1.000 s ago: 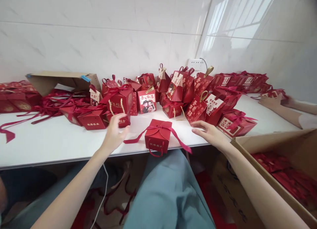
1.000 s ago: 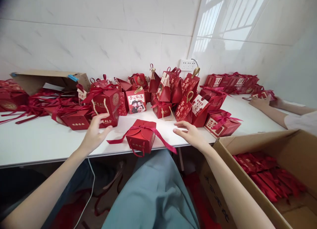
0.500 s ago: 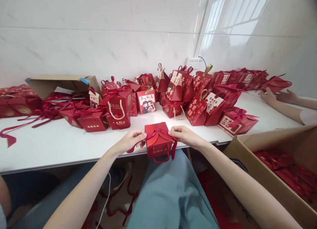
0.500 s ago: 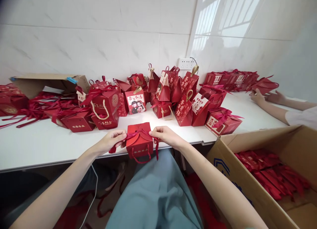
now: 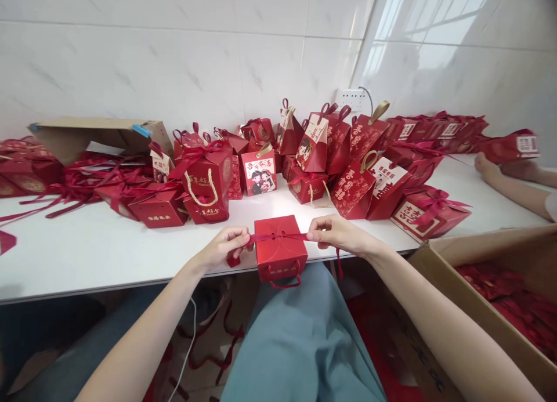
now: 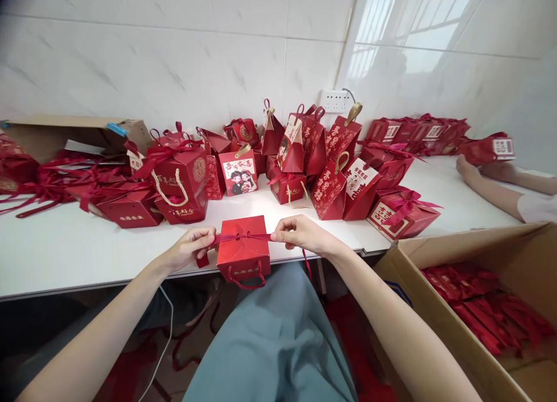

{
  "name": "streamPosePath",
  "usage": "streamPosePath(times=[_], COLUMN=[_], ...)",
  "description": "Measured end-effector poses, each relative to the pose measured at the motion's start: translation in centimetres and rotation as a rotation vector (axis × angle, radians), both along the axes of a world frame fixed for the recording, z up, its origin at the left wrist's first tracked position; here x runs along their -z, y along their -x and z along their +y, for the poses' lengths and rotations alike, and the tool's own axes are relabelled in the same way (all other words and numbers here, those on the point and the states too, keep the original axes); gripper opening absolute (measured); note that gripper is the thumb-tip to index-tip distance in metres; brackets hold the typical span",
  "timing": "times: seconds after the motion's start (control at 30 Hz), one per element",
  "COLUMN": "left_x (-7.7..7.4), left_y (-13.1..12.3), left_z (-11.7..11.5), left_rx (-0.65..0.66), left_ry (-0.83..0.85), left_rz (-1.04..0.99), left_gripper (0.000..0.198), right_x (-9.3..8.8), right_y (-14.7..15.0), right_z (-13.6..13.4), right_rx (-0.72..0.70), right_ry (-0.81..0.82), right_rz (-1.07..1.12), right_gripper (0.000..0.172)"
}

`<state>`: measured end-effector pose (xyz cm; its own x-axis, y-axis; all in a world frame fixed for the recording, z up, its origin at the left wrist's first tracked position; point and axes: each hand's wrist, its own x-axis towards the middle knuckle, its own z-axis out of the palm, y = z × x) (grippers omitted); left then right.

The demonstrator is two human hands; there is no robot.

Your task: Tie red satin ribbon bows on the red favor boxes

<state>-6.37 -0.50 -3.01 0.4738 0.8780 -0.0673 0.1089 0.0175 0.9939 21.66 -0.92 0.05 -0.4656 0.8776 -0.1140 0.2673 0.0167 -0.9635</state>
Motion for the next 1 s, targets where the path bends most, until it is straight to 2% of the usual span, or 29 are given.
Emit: streamPosePath(times=[0.17, 0.3, 0.5, 0.67, 0.8, 0.9, 1.0], left_x=[0.4, -0.2, -2.3, -4.7, -5.9, -6.4, -6.8], left_y=[-0.6, -0.8, -0.3, 0.0, -0.1, -0.4, -0.6], left_z=[0.3, -0.2, -0.9, -1.3, -1.9, -2.3, -2.6], left_rx=[-0.001, 0.02, 0.047, 0.074, 0.019, -0.015, 0.01], left_ry=[-0.011, 0.022, 0.066, 0.056, -0.059, -0.171, -0.296], left_rz=[-0.025, 0.002, 0.092, 0.297, 0.374, 0.412, 0.464], left_gripper=[0.052, 0.047, 0.036, 0.033, 0.027, 0.025, 0.023], right_x=[0.9, 0.2, -3.0, -4.0, -3.9, -3.5, -3.0], right_y=[0.0, -0.5, 1.3, 3.9, 4.6, 4.8, 5.1], right_z=[0.5, 0.3, -1.0, -1.4, -1.1, -0.9, -0.8], right_rx=[-0.023, -0.066, -0.007, 0.007, -0.029, -0.036, 0.017], right_ry=[0.091, 0.005, -0.221, -0.277, -0.233, -0.315, -0.398], right_rz=[0.055, -0.009, 0.001, 0.017, 0.052, 0.026, -0.01], right_gripper=[0.044, 0.043, 0.027, 0.018, 0.022, 0.024, 0.021])
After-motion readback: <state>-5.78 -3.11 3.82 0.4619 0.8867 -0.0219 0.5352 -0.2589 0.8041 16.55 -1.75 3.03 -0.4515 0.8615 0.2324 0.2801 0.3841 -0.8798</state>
